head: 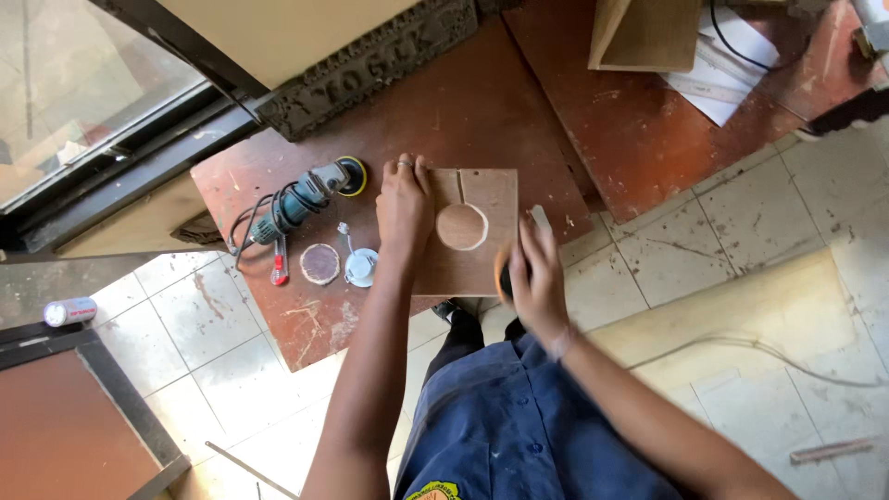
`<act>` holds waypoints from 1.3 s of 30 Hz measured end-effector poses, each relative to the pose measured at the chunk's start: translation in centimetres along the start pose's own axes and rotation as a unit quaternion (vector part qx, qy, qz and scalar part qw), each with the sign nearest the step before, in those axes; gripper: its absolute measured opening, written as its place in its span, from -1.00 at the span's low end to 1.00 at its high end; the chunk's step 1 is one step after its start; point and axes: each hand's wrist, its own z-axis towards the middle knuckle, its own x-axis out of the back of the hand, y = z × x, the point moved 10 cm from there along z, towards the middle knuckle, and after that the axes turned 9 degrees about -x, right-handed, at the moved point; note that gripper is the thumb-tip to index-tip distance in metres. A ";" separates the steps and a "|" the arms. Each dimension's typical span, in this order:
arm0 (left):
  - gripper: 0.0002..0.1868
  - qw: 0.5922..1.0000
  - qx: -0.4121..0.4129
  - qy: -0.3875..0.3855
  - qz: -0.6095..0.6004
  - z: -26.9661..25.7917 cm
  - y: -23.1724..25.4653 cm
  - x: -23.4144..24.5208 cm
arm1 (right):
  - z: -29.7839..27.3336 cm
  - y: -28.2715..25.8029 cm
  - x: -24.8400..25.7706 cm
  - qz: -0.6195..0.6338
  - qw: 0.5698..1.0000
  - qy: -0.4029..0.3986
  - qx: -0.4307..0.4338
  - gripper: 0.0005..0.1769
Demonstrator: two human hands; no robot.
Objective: The person sands the sides and edges of a wooden box by hand using a circular sanding block.
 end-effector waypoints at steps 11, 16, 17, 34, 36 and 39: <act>-0.60 0.998 -0.038 -0.006 -0.042 -0.7 0.9 0.3 | 13.3 5.4 -2.4 -0.025 0.997 0.076 -0.011 -0.62; -0.57 0.999 -0.028 0.015 -0.011 -0.4 0.2 0.2 | 0.3 0.2 0.1 -0.019 0.999 0.035 -0.025 -0.52; -0.56 0.999 -0.029 0.014 -0.007 -0.6 0.3 0.2 | -1.3 -0.1 0.1 -0.008 0.999 0.006 -0.031 -0.49; -0.55 0.999 0.011 -0.016 -0.036 -0.8 0.6 0.1 | -1.2 3.3 -0.3 0.039 0.992 -0.024 -0.116 -0.49; -0.56 0.999 0.011 -0.021 -0.030 -0.9 0.7 0.2 | 3.9 5.5 -1.4 0.028 0.993 0.010 -0.119 -0.52; -0.59 0.998 0.003 -0.011 -0.055 -0.5 0.8 0.3 | 13.2 8.9 -3.0 0.015 0.991 0.061 -0.121 -0.56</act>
